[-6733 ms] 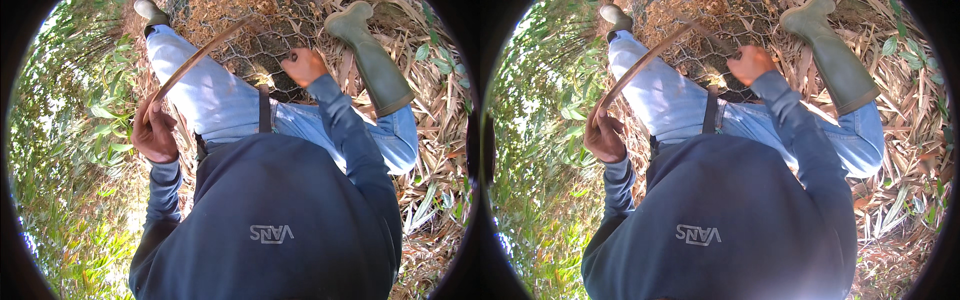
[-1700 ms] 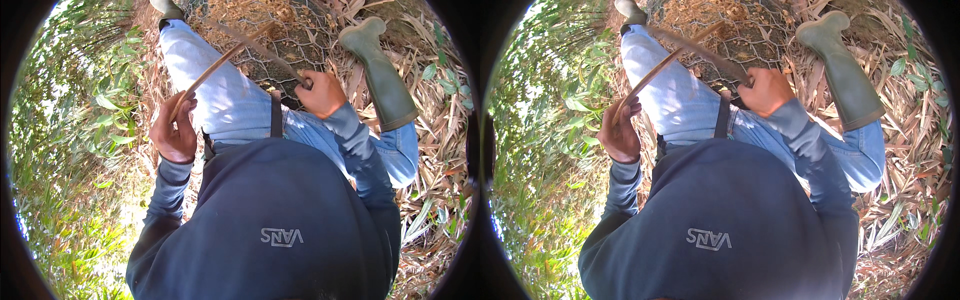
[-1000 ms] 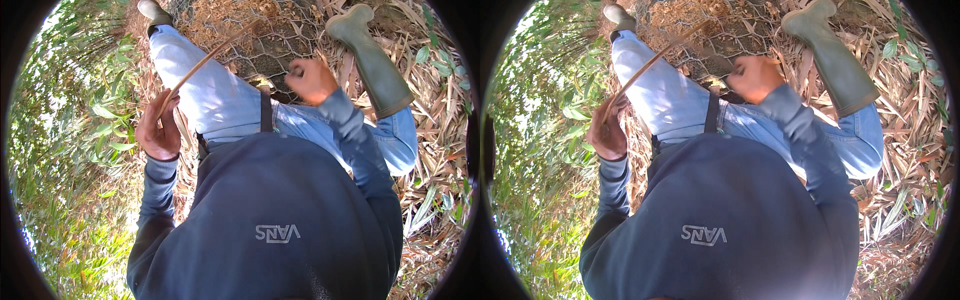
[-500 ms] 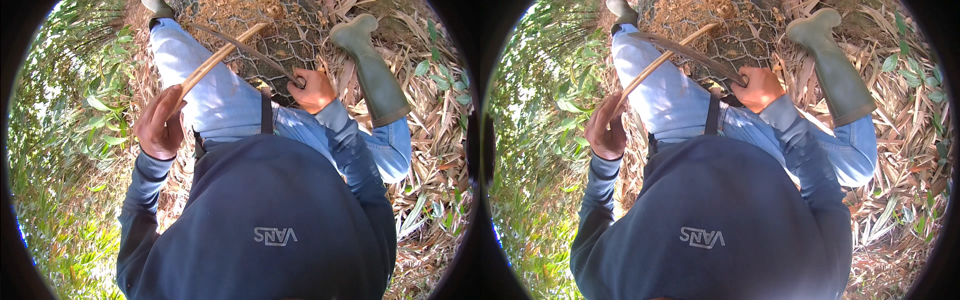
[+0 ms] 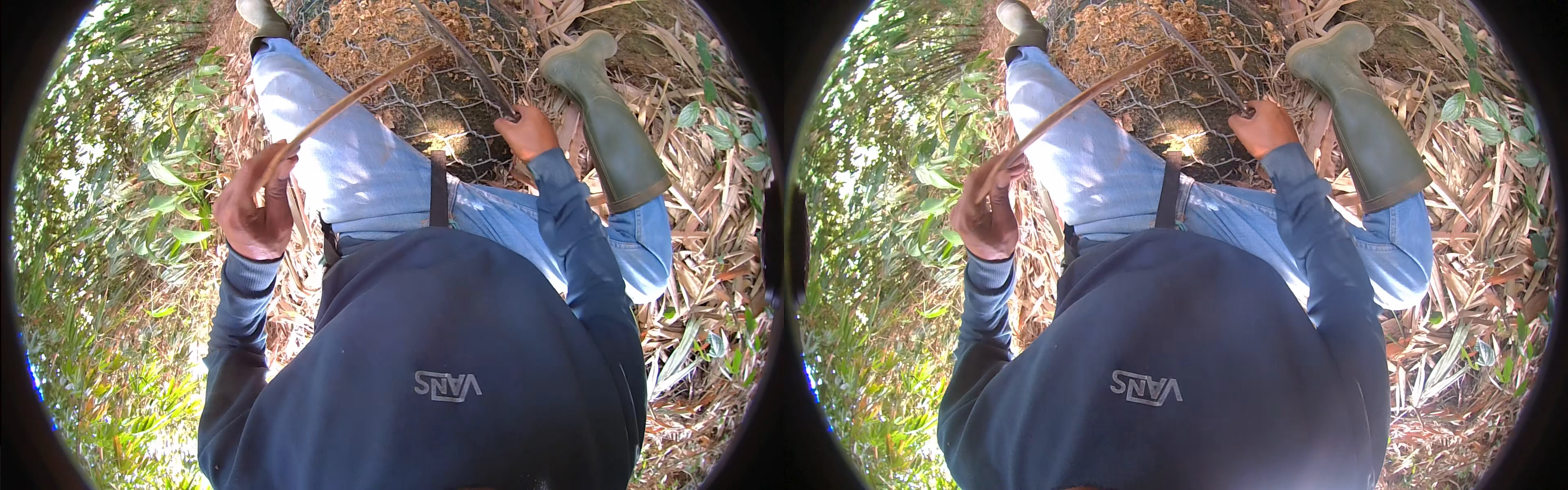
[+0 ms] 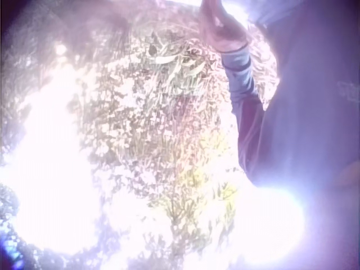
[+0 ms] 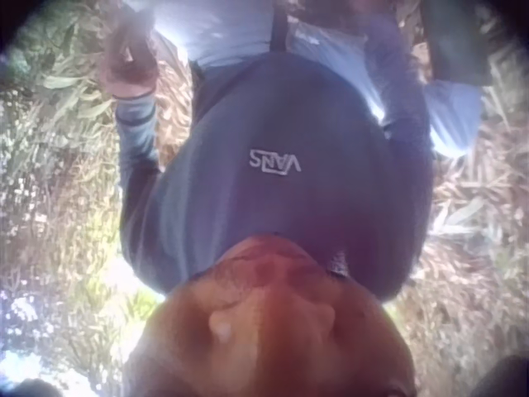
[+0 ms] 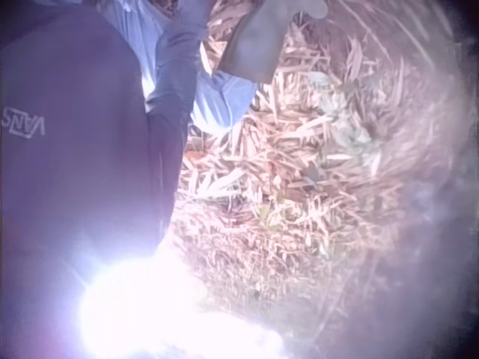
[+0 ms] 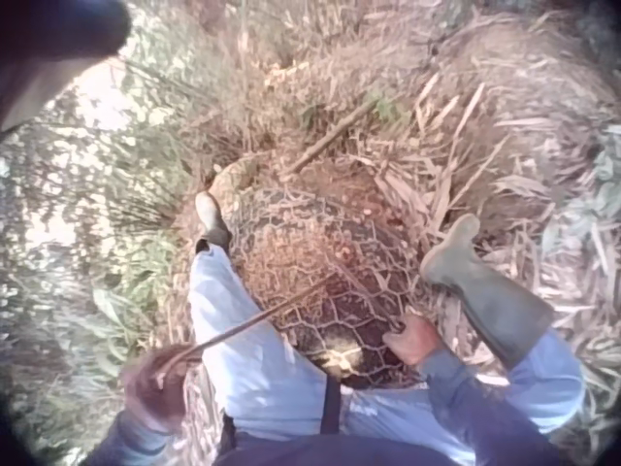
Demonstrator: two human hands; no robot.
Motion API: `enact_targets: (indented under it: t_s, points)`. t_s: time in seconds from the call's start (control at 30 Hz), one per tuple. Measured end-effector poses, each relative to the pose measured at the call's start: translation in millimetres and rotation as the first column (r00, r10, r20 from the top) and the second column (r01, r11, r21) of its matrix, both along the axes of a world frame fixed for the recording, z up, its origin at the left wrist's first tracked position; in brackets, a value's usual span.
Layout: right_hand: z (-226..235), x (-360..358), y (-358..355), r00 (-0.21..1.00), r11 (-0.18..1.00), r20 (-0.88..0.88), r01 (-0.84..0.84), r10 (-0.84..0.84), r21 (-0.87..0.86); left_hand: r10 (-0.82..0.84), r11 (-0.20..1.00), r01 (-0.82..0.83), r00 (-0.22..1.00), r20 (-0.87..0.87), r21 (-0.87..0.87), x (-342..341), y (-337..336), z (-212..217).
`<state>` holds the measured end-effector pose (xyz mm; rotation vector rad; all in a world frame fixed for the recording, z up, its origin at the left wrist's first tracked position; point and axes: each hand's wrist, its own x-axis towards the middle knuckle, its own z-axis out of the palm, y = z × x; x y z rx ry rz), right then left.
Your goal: The person sits on the ground and uses a curved blade to repeatedly scrape and sharpen a wooden stick held in the left hand. The person adjusts the stick's angle and continues scraping along its length.
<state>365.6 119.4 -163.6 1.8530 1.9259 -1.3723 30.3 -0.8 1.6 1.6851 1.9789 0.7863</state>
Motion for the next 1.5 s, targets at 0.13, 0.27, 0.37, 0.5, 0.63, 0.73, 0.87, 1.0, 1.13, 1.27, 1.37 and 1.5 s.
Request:
enact_targets:
  t_s: [0.13,0.27,0.37,0.5,0.63,0.73,0.87,1.0,1.13,1.27,1.37,1.5]
  points:
    - [33,-12,-10,0.979,1.000,-0.201,0.031,-0.030,0.002,0.268,0.961,-0.237,0.927,0.264,-0.142,29,9,7]
    - [55,-42,-25,0.967,0.997,-0.253,0.029,-0.010,0.072,0.351,0.933,-0.298,0.875,0.333,-0.200,40,10,3]
    - [80,-55,-31,0.932,0.993,-0.347,-0.088,0.108,0.074,0.420,0.908,-0.360,0.800,0.430,-0.216,43,8,-2]
    - [99,-66,-43,0.924,0.986,-0.356,-0.099,0.140,0.131,0.402,0.916,-0.339,0.792,0.460,-0.217,42,7,-3]
    - [88,-56,-40,0.936,0.994,-0.338,-0.074,0.098,0.082,0.349,0.936,-0.305,0.869,0.351,-0.174,40,11,1]
    - [89,-44,-29,0.974,0.999,-0.223,-0.034,0.027,-0.028,0.358,0.934,-0.320,0.858,0.369,-0.162,36,11,-2]
    - [92,-36,-25,0.980,0.999,-0.200,-0.007,0.015,0.040,0.330,0.944,-0.313,0.907,0.263,-0.105,34,9,4]
    - [113,-49,-24,0.947,1.000,-0.320,0.014,-0.009,0.012,0.309,0.951,-0.310,0.939,0.153,-0.019,31,12,6]
    - [135,-69,-32,0.883,0.991,-0.452,-0.104,0.130,0.081,0.303,0.951,-0.310,0.942,0.145,0.023,34,16,7]
    - [149,-77,-34,0.839,0.967,-0.490,-0.155,0.238,0.204,0.133,0.974,-0.123,0.990,-0.037,0.188,27,10,-1]
    - [136,-72,-33,0.881,0.958,-0.416,-0.124,0.227,0.260,0.269,0.960,-0.273,0.962,0.050,0.071,37,5,3]
    - [136,-62,-29,0.911,0.993,-0.397,-0.087,0.114,0.084,0.274,0.953,-0.294,0.942,0.193,0.080,46,14,0]
